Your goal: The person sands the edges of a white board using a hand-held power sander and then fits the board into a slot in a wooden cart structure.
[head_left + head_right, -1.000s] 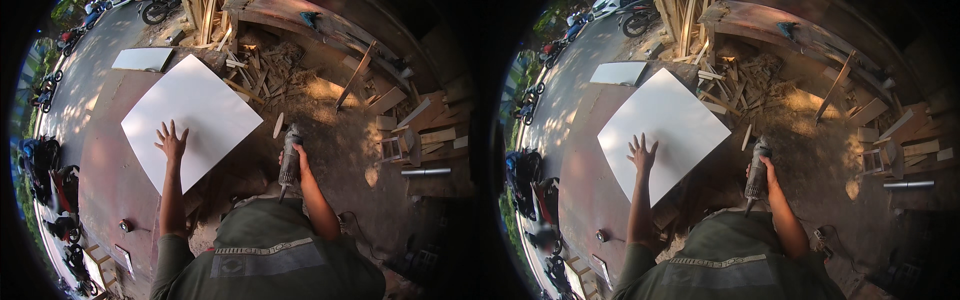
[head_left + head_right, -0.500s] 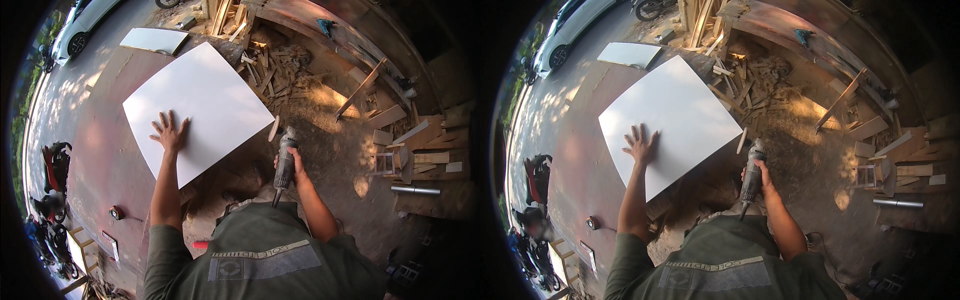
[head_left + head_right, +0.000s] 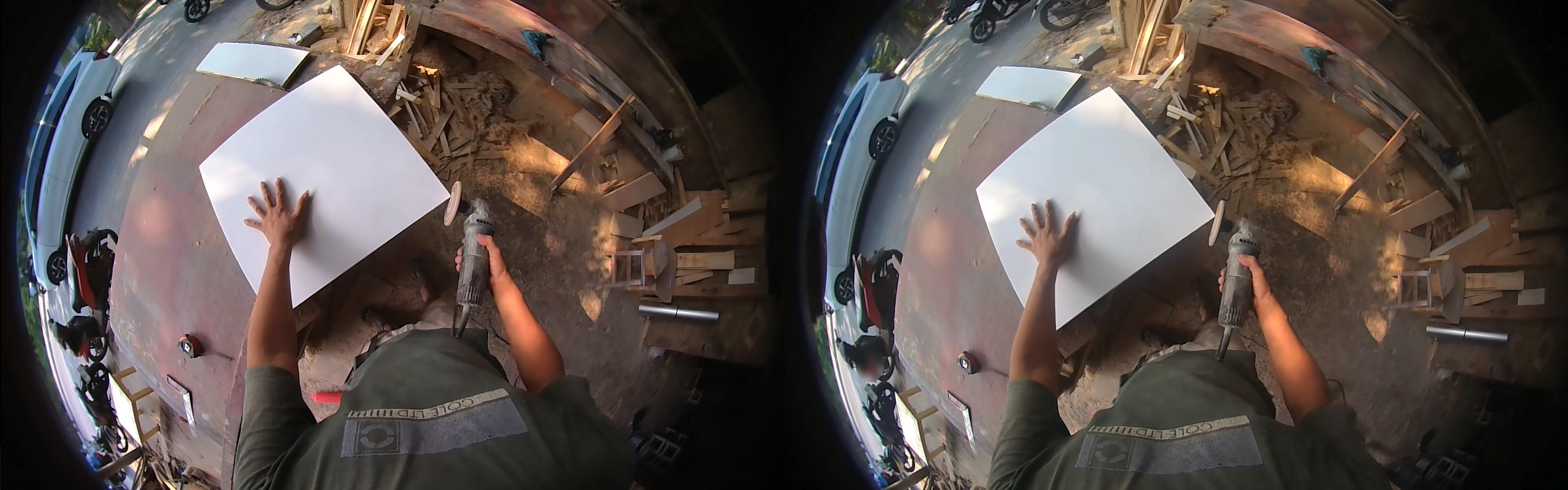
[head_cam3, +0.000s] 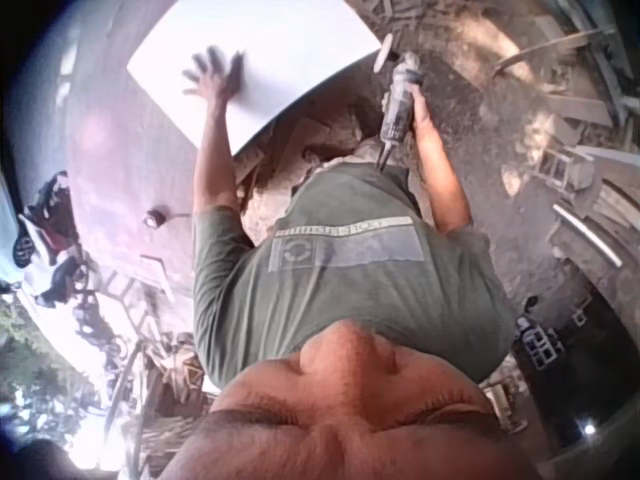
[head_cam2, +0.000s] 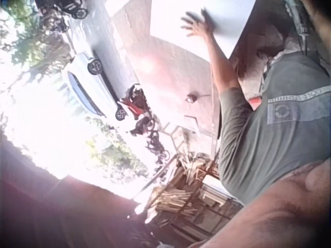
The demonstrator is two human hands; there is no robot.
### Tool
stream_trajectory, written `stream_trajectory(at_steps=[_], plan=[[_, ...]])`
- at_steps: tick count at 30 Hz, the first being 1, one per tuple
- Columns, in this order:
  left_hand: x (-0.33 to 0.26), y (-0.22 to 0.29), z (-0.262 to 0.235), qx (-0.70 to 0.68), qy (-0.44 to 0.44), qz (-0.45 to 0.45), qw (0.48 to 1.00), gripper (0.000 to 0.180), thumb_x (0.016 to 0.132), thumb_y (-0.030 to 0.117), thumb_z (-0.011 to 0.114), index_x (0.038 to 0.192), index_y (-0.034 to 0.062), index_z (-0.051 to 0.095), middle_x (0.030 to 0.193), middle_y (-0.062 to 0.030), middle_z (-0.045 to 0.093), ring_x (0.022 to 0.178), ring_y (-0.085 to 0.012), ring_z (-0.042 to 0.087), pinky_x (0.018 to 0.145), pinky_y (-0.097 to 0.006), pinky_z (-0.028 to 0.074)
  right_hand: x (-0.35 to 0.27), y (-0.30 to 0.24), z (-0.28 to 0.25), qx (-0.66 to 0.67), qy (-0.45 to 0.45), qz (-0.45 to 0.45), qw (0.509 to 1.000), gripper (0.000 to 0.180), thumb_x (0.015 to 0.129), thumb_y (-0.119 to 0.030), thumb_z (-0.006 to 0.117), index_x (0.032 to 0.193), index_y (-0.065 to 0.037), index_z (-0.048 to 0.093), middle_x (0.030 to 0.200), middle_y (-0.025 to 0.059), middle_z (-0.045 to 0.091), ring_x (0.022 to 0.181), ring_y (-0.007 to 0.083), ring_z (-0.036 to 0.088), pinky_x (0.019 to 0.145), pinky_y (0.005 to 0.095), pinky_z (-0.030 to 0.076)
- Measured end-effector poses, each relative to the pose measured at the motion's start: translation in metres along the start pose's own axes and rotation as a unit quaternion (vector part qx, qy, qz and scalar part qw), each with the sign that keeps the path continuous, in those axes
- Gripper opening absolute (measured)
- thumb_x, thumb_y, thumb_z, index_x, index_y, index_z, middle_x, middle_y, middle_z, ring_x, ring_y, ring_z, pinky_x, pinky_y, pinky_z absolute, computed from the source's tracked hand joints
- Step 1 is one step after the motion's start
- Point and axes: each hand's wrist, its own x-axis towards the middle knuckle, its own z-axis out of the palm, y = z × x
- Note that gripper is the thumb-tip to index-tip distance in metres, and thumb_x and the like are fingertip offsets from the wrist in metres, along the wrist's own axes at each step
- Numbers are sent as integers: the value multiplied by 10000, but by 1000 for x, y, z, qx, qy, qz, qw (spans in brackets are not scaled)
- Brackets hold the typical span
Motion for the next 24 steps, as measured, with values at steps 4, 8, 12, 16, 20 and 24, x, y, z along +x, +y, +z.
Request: stream_trajectory(at_steps=[4, 8, 12, 16, 20, 24], plan=[[1, 1, 0, 3, -10, -2, 1000, 932, 890, 837, 381, 1628, 288, 229, 1714, -71, 90, 1551, -450, 2, 1116, -792, 30, -1, -12, -8, -22, -7, 25, 999, 561, 834, -456, 709, 1149, -21, 547, 896, 151, 650, 764, 276, 687, 701, 438, 610], [4, -3, 0, 4, -17, -6, 1000, 923, 895, 832, 379, 1629, 297, 216, 1714, -74, 83, 1549, -456, 1, 1117, -794, 29, 3, -45, -33, -74, -42, 53, 995, 581, 842, -444, 711, 1175, 2, 548, 894, 162, 661, 753, 273, 696, 691, 428, 614], [5, -1, 4, 6, -19, 0, 1000, 922, 892, 837, 374, 1631, 313, 198, 1715, -65, 81, 1550, -451, -9, 1121, -795, 18, 20, -75, -50, -82, -80, 101, 988, 598, 857, -453, 717, 1189, 13, 547, 907, 177, 666, 766, 277, 703, 697, 439, 619], [6, -1, 7, 3, -16, 3, 1000, 926, 886, 841, 384, 1631, 324, 193, 1714, -65, 91, 1550, -453, 1, 1113, -799, 21, 27, -66, -51, -63, -69, 108, 990, 593, 868, -480, 739, 1158, 4, 558, 914, 180, 669, 778, 281, 706, 699, 442, 619], [6, -3, 9, -3, -4, 2, 1000, 932, 884, 840, 398, 1631, 317, 202, 1714, -66, 97, 1548, -457, -1, 1101, -806, 31, 6, -30, -27, -16, -54, 40, 998, 559, 851, -466, 743, 1111, -3, 570, 898, 170, 673, 763, 275, 707, 705, 423, 624], [5, -1, 10, -5, -10, 1, 1000, 923, 890, 825, 413, 1630, 314, 207, 1714, -64, 100, 1548, -457, -9, 1098, -807, 31, -8, -6, 5, 37, -24, 29, 999, 581, 818, -483, 762, 1079, -3, 566, 874, 154, 674, 763, 260, 708, 706, 419, 624]])
